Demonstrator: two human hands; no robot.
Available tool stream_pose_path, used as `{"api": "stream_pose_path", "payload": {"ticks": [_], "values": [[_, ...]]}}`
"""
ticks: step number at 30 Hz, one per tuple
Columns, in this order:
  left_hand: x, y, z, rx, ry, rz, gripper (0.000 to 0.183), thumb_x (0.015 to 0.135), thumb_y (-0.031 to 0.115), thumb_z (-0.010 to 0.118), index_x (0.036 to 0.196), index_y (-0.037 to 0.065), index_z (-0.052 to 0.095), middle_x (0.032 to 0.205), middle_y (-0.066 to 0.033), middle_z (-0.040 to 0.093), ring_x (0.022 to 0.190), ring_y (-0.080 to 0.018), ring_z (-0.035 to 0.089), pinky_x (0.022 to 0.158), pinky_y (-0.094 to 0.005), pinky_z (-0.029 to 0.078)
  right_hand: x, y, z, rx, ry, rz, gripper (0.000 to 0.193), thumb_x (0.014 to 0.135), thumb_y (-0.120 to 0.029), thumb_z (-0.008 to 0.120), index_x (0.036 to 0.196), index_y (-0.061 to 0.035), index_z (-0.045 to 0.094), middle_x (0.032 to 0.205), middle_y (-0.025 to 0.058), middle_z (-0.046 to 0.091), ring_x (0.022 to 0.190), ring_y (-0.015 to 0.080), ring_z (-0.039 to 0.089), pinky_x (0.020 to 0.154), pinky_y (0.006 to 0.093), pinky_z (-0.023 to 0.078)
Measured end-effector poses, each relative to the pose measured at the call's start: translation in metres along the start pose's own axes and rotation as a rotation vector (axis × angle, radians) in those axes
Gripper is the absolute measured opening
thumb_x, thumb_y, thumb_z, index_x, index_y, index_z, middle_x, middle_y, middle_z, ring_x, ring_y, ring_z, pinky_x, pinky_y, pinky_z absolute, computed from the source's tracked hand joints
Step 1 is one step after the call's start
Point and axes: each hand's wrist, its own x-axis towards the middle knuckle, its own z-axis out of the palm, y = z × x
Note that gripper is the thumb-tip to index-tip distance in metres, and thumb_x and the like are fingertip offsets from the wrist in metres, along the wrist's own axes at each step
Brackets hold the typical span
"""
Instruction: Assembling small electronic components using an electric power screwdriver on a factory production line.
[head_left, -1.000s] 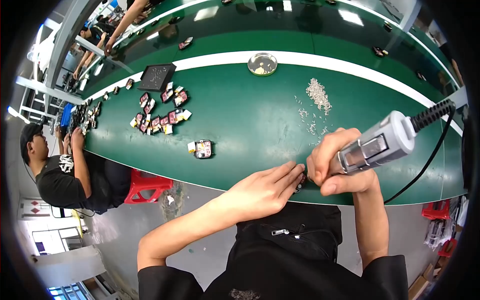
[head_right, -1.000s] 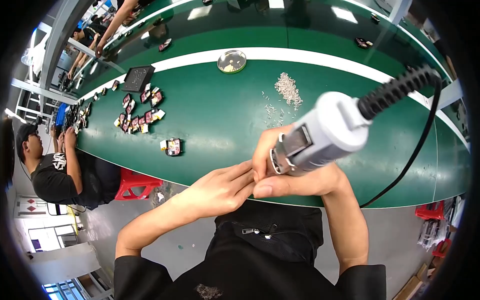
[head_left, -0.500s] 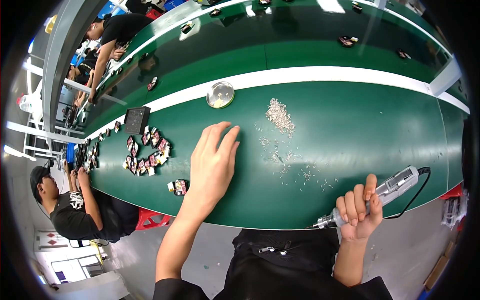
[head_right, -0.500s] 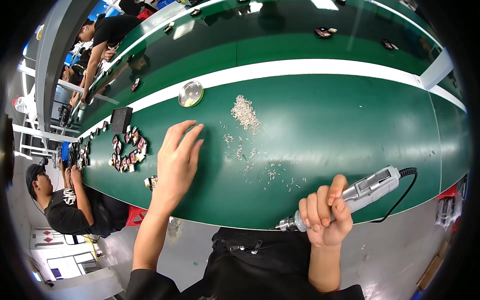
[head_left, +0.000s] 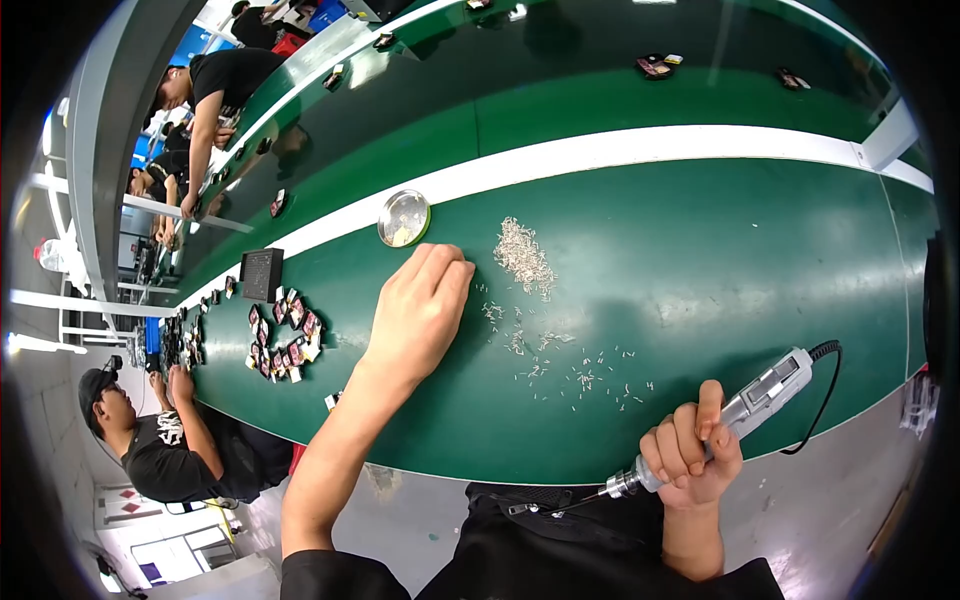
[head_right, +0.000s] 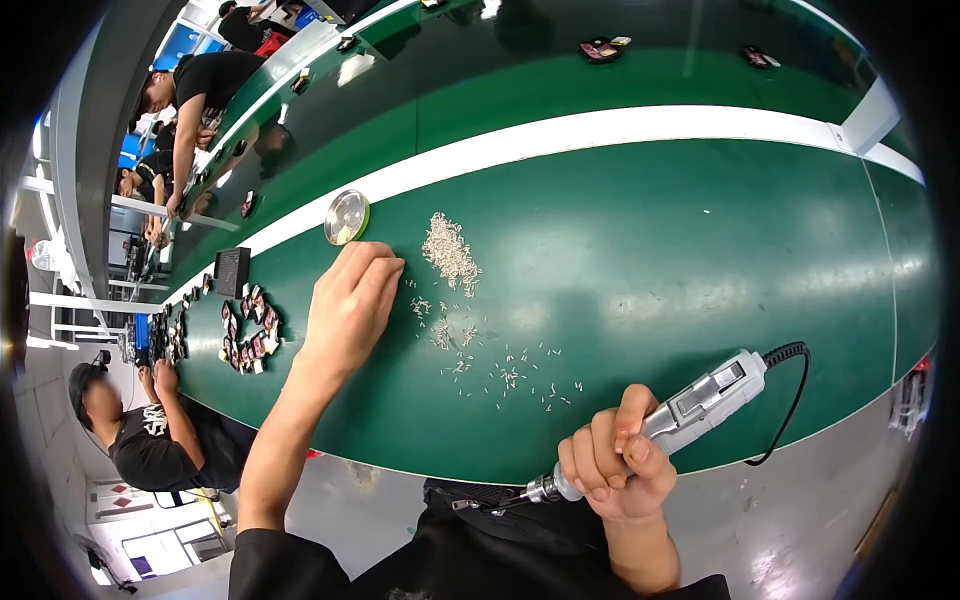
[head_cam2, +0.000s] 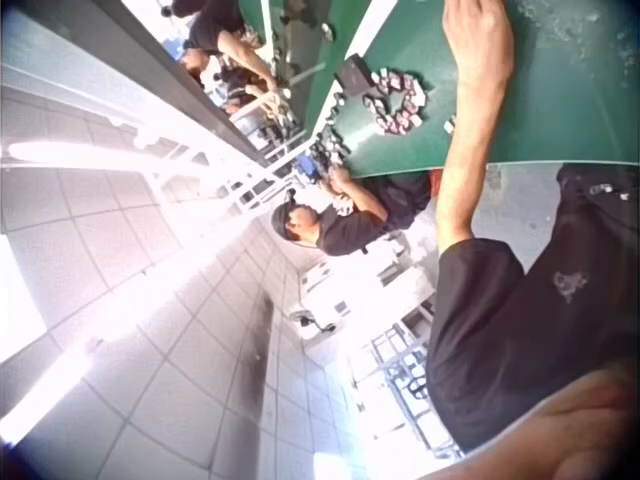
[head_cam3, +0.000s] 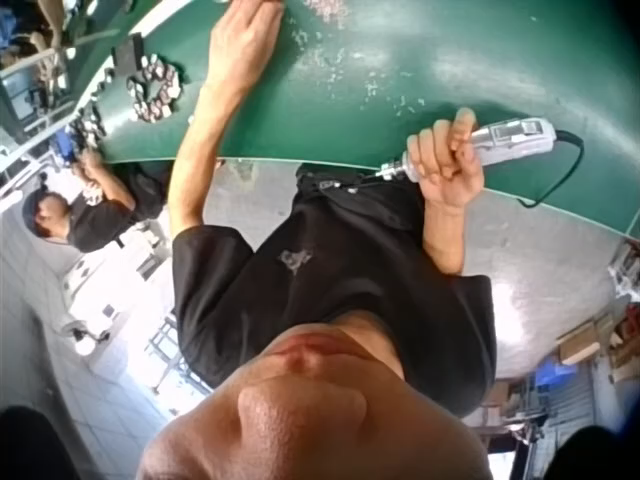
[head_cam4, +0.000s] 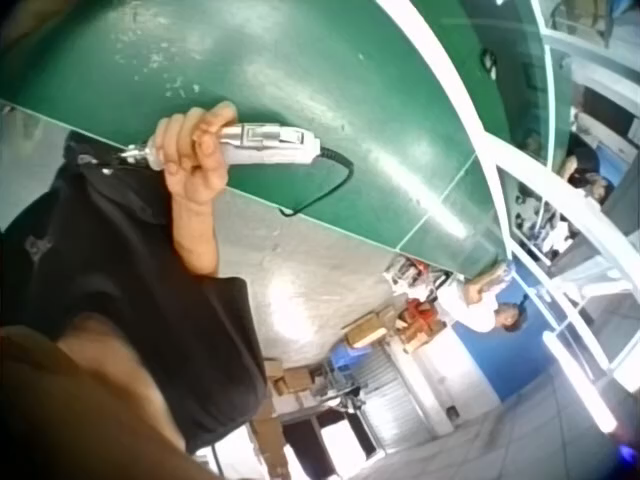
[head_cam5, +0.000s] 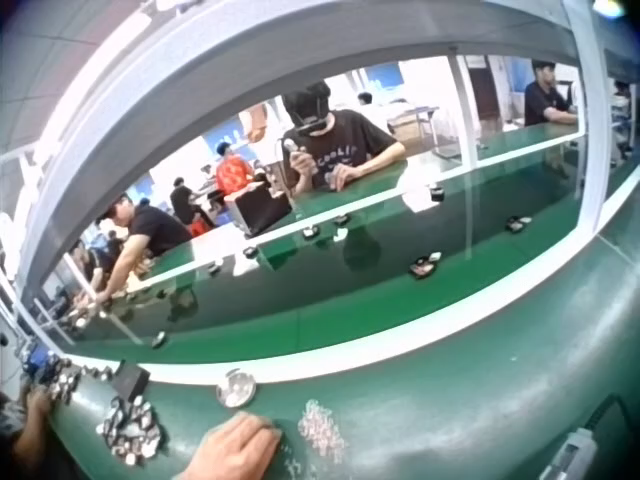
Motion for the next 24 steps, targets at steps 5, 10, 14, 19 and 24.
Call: {"api": "stream_pose_path", "payload": {"ticks": [5, 10, 14, 19, 24], "values": [[-0.02, 0.0, 0.002, -0.08, 0.088, -0.216, 0.015, 0.074, -0.005, 0.063, 0.08, 0.0, 0.05, 0.079, -0.0114, 0.053, 0.073, -0.0285, 0.054, 0.063, -0.0387, 0.046, 0.0, 0.001, 0.001, -0.049, -0.001, 0.006, 0.017, 0.093, -0.02, 0.055, 0.087, -0.0096, 0.043, 0.053, -0.0008, 0.04, 0.042, 0.0116, 0.041, 0.048, 0.0289, 0.038], [-0.032, -0.002, 0.0, -0.17, 0.193, -0.268, 0.014, 0.074, -0.006, 0.066, 0.08, -0.001, 0.054, 0.076, -0.0092, 0.058, 0.069, -0.0268, 0.056, 0.062, -0.0365, 0.047, 0.001, 0.003, 0.007, -0.117, 0.027, 0.001, 0.019, 0.094, -0.022, 0.054, 0.086, -0.0094, 0.042, 0.053, -0.001, 0.04, 0.042, 0.0108, 0.041, 0.048, 0.0284, 0.038], [-0.044, 0.006, -0.004, -0.306, 0.301, -0.3, 0.012, 0.074, -0.01, 0.069, 0.083, -0.002, 0.065, 0.081, -0.0098, 0.066, 0.066, -0.018, 0.06, 0.061, -0.0266, 0.048, 0.0, 0.008, 0.012, -0.149, 0.054, -0.01, 0.018, 0.094, -0.022, 0.052, 0.086, -0.0093, 0.042, 0.054, -0.001, 0.04, 0.043, 0.0107, 0.041, 0.049, 0.0283, 0.038], [-0.066, 0.035, -0.01, -0.595, 0.347, -0.422, 0.01, 0.075, -0.009, 0.067, 0.083, -0.003, 0.064, 0.081, -0.0091, 0.067, 0.067, -0.0163, 0.061, 0.062, -0.0253, 0.048, 0.006, 0.02, 0.027, -0.14, 0.007, 0.011, 0.015, 0.094, -0.019, 0.05, 0.086, -0.0094, 0.042, 0.053, -0.0014, 0.039, 0.043, 0.0104, 0.041, 0.049, 0.0282, 0.038], [-0.076, 0.048, -0.008, -0.855, 0.337, -0.608, 0.005, 0.08, -0.007, 0.064, 0.083, -0.004, 0.065, 0.08, -0.0091, 0.068, 0.068, -0.0149, 0.061, 0.063, -0.0251, 0.049, 0.013, 0.034, 0.041, -0.13, -0.069, 0.043, 0.014, 0.094, -0.019, 0.05, 0.086, -0.0099, 0.042, 0.053, -0.0017, 0.039, 0.042, 0.0104, 0.04, 0.05, 0.028, 0.039]]}}
